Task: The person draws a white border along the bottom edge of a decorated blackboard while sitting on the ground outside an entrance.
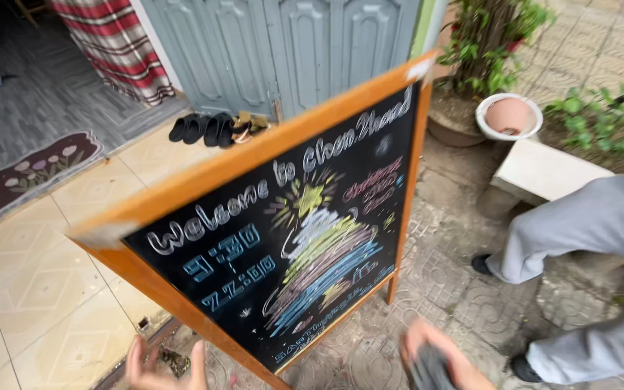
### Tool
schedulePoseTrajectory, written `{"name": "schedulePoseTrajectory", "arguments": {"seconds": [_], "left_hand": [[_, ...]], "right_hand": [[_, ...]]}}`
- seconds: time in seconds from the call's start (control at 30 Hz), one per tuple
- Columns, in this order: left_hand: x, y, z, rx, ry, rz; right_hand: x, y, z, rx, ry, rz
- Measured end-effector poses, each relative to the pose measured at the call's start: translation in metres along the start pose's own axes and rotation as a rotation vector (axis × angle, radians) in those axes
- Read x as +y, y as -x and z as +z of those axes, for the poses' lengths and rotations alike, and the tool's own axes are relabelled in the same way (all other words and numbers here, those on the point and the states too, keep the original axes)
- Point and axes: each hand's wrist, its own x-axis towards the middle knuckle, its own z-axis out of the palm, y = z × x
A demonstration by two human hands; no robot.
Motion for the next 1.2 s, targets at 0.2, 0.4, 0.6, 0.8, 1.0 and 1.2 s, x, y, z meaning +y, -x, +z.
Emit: {"name": "schedulePoseTrajectory", "arguments": {"seconds": [0.2,0.4,0.6,0.8,1.0,1.2], "left_hand": [[-0.279,0.118,0.094,-0.297,-0.005,-0.425],[-0.356,0.130,0.124,-0.015,0.005,0.094],[-0.344,0.122,0.122,-0.064,0.144,0.061],[-0.331,0.120,0.120,-0.092,0.225,0.078],[-0.338,0.124,0.122,-0.133,0.184,0.067],[-0.325,0.117,0.119,-0.142,0.255,0.107]], "right_hand": [[0.521,0.040,-0.160,0.502,-0.845,0.867],[0.545,-0.033,-0.076,0.869,-0.179,0.241],[0.405,-0.109,0.076,0.436,0.852,-0.833],[0.375,-0.147,0.122,0.483,1.361,-0.983],[0.364,-0.132,0.123,0.347,1.524,-0.848],[0.380,-0.137,0.132,0.382,1.468,-0.827]]}}
